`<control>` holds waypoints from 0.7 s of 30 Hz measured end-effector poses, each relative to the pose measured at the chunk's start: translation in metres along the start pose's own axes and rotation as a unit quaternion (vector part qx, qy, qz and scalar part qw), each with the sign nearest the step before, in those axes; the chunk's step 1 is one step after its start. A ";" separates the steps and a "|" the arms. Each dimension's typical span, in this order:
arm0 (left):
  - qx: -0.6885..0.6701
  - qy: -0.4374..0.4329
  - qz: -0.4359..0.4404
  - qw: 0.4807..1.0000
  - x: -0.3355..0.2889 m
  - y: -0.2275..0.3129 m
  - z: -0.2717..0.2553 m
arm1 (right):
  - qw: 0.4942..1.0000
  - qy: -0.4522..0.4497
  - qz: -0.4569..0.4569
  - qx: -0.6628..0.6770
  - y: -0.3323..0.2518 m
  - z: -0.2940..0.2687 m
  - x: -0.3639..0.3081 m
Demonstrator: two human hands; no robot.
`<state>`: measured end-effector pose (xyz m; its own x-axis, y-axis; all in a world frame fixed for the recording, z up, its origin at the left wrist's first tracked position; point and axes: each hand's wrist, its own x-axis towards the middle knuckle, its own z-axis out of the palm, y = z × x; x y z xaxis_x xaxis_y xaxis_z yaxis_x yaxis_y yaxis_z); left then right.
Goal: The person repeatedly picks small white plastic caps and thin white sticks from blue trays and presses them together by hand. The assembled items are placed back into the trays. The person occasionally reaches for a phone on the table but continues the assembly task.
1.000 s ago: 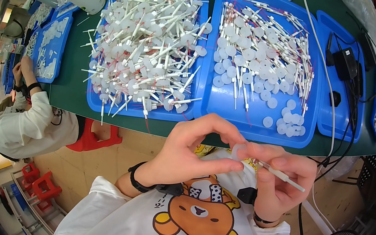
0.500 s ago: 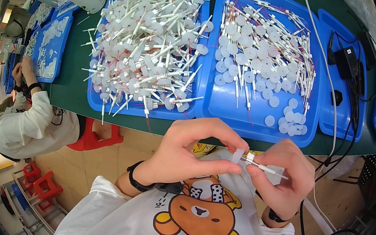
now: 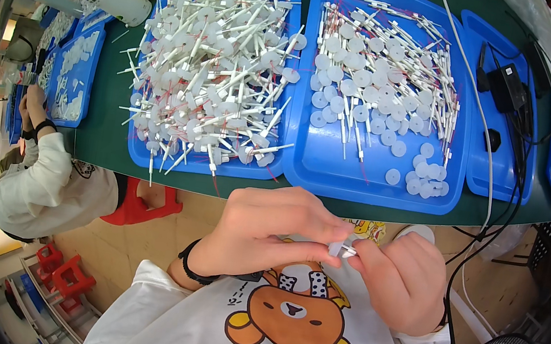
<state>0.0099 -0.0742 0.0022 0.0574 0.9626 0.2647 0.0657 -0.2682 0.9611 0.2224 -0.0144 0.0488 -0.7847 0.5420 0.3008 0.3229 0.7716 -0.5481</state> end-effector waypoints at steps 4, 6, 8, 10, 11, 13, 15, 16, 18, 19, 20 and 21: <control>0.082 -0.025 0.055 0.995 0.003 0.010 -0.003 | 0.990 -0.023 0.065 0.123 0.003 0.006 -0.001; 0.117 -0.038 0.074 0.990 0.003 0.010 -0.004 | 0.959 -0.073 0.144 0.233 0.006 0.004 -0.001; 0.124 -0.051 0.081 0.988 0.003 0.005 -0.004 | 0.887 -0.114 0.244 0.375 0.008 0.003 -0.003; 0.100 -0.072 0.040 0.992 -0.001 0.002 -0.004 | 0.753 -0.143 0.354 0.535 0.012 0.008 -0.007; 0.088 -0.082 0.019 0.993 -0.002 0.001 -0.004 | 0.726 -0.169 0.374 0.552 0.015 0.008 -0.006; 0.069 -0.114 -0.042 0.990 -0.001 0.003 -0.010 | 0.665 -0.218 0.413 0.583 0.019 0.006 -0.003; 0.075 -0.122 -0.064 0.988 0.002 0.006 -0.016 | 0.742 -0.152 0.363 0.542 0.015 0.017 -0.006; 0.091 -0.111 -0.056 0.988 0.004 0.009 -0.017 | 0.777 -0.120 0.335 0.519 0.013 0.020 -0.006; 0.122 -0.022 -0.027 0.992 0.006 0.011 -0.021 | 0.850 -0.038 0.316 0.421 0.011 0.020 -0.004; 0.136 0.055 -0.004 0.989 0.007 0.011 -0.024 | 0.880 0.006 0.303 0.366 0.010 0.020 -0.003; 0.148 0.132 0.020 0.980 0.008 0.011 -0.027 | 0.881 0.047 0.315 0.349 0.011 0.018 -0.004; 0.153 0.225 0.020 0.962 0.008 0.010 -0.033 | 0.881 0.088 0.326 0.331 0.013 0.014 -0.006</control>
<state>-0.0217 -0.0680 0.0166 -0.3657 0.8519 0.3749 0.3667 -0.2384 0.8993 0.2242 -0.0124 0.0284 -0.4339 0.8861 -0.1627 0.2495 -0.0554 -0.9668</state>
